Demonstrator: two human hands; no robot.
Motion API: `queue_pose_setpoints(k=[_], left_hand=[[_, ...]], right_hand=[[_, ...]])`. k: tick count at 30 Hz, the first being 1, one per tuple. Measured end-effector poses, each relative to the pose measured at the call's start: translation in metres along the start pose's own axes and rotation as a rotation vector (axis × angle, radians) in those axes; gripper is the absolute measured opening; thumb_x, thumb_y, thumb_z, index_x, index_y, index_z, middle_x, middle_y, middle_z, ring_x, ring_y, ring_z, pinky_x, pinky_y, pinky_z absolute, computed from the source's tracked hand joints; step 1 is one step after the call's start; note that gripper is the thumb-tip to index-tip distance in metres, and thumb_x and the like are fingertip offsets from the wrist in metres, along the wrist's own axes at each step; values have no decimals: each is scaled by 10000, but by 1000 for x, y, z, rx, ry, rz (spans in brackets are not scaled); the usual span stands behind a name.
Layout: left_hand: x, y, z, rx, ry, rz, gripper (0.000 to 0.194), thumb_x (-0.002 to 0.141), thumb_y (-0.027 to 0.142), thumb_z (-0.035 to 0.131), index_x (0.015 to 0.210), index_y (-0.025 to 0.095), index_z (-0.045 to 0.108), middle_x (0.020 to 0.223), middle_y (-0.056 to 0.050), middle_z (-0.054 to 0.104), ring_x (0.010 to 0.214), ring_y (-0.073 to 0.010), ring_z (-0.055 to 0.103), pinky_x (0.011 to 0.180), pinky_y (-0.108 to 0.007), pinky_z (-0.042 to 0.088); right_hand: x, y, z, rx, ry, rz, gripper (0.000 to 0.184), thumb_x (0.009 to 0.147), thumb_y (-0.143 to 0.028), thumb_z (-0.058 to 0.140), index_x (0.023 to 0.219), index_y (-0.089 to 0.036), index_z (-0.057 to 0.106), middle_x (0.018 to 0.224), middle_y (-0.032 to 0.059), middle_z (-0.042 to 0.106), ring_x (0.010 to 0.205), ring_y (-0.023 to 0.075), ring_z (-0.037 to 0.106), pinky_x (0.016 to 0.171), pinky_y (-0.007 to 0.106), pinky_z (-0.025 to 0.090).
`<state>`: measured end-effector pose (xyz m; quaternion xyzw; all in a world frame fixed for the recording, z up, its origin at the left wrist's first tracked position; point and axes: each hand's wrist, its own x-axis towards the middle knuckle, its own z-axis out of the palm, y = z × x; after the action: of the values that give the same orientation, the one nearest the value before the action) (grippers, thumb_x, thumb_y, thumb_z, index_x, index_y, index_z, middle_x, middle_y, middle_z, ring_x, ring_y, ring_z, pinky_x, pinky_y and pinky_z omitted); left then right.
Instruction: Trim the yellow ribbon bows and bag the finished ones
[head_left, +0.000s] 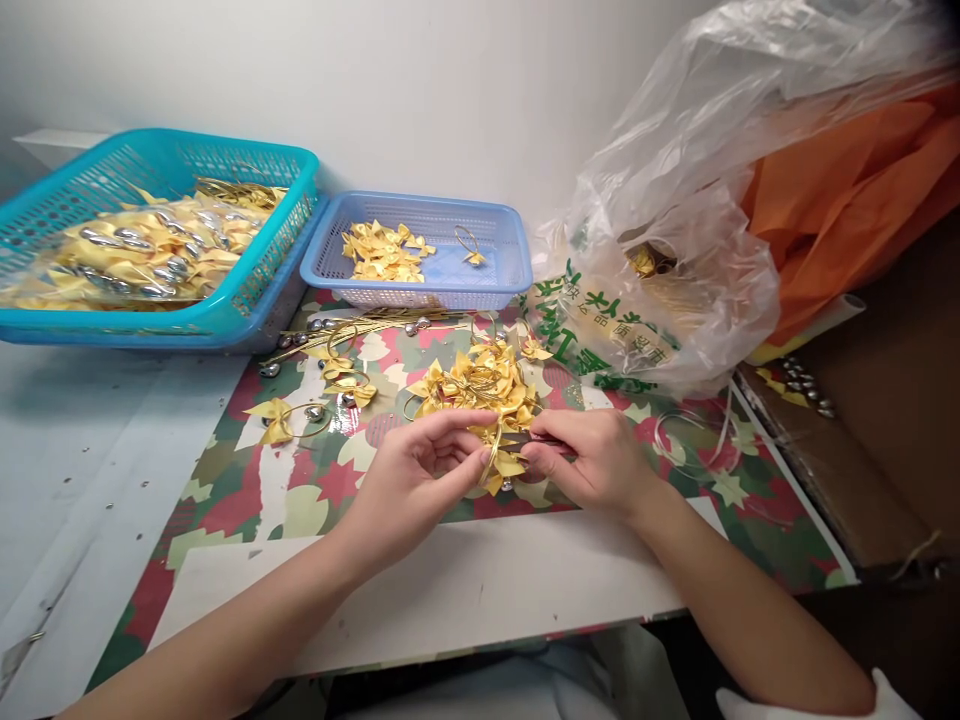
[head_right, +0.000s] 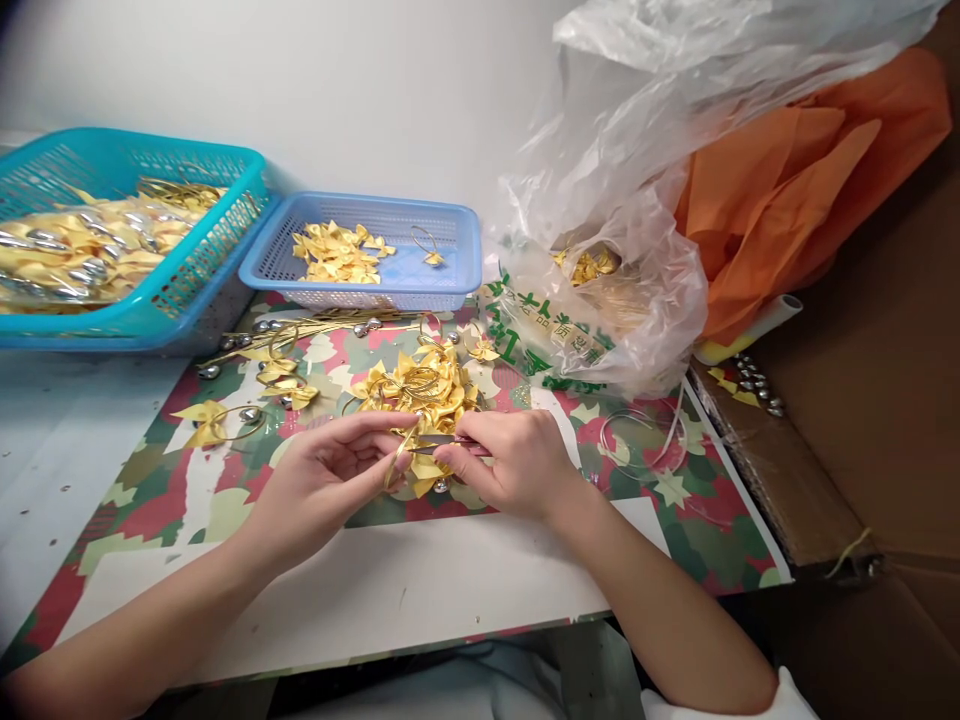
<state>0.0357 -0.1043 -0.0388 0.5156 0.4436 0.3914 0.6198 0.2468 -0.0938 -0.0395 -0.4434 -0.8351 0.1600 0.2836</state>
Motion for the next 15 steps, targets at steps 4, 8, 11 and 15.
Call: queue_pose_setpoints(k=[4,8,11,15], left_hand=[[1,0,1,6,-3,-5,262,798,276,707,1045,188,700,682,-13,665,624,-125,611,587,-231,518],[1,0,1,-6,-9,-27,267,794,283,711,1040,182,681,681,-6,661,625,-127,620,598,-234,527],[2,-1,0,-54,-11,-56,248,800,280,713,1014,181,636,671,13,651,601,-113,619,595,-226,533],[4,-2,0,-126,-27,-67,202,822,286,706,893,194,540,649,35,644,571,-95,614,555,-194,513]], right_hand=[[-1,0,3,34,-13,30,387,952,-421,478,660,-184,569,536,-30,535,488,79,436,508,227,255],[-1,-1,5,42,-5,83,399,953,-400,475,627,-183,552,523,-33,520,484,76,429,513,220,261],[-1,-2,6,31,-5,114,401,939,-396,499,604,-179,540,513,-36,503,483,73,423,512,218,253],[-1,-1,6,52,-2,126,396,942,-399,494,621,-176,556,528,-37,505,493,69,422,518,215,256]])
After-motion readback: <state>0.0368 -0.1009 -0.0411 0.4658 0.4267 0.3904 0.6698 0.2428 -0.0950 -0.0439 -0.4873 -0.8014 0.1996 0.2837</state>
